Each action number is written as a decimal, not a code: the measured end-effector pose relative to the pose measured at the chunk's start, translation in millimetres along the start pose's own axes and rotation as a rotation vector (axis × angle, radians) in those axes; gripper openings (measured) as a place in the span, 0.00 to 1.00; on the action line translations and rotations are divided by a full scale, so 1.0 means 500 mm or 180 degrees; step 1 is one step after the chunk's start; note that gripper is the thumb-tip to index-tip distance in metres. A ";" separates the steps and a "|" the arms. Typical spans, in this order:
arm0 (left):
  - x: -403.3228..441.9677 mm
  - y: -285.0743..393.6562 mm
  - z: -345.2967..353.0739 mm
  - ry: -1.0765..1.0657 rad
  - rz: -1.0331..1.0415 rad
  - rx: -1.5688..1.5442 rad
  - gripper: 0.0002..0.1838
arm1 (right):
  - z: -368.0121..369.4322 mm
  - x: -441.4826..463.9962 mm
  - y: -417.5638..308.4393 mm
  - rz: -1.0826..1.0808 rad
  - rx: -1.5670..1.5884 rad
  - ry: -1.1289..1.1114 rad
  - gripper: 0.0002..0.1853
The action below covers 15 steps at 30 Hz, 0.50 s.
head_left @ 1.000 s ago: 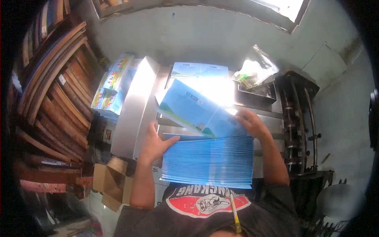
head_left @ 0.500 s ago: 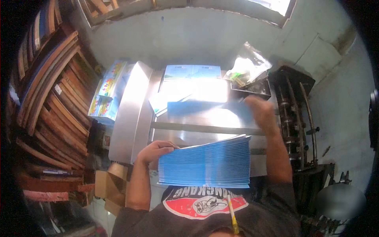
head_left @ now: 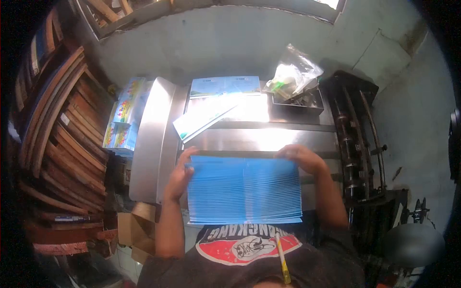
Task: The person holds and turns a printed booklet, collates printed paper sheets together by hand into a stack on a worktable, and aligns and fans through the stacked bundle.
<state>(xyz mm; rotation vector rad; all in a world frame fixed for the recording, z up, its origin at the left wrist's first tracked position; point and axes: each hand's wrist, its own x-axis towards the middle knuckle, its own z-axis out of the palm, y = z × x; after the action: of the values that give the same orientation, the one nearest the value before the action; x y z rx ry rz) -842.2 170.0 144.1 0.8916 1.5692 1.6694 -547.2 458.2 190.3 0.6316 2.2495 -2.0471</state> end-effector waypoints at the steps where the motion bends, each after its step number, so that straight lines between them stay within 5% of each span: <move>1: 0.010 -0.003 0.004 -0.0164 0.0191 -0.0071 0.34 | 0.003 0.003 0.036 0.0004 0.0008 0.0004 0.28; 2: 0.012 -0.033 -0.015 -0.0164 0.0190 -0.0071 0.34 | 0.011 0.004 0.068 -0.0394 0.0852 0.0224 0.34; 4: 0.025 -0.105 -0.073 -0.0954 -0.0653 -0.1844 0.41 | 0.042 -0.002 0.103 -0.0776 0.1646 0.0891 0.50; 7: -0.008 -0.028 0.050 -0.0028 -0.0444 -0.1692 0.41 | 0.111 0.001 0.102 -0.0821 0.1499 0.1857 0.52; 12: -0.078 -0.048 0.015 -0.0280 -0.0567 -0.1333 0.44 | 0.127 -0.080 0.120 -0.0547 0.1278 0.1394 0.53; 15: -0.134 -0.032 0.013 -0.0493 -0.0614 -0.1192 0.49 | 0.199 -0.133 0.149 -0.1032 0.0766 0.1844 0.53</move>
<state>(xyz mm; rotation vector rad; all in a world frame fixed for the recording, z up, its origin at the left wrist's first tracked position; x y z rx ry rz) -800.1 118.3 126.1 0.6356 1.1490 1.6394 -486.8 348.2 126.0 1.0575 2.5525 -2.5910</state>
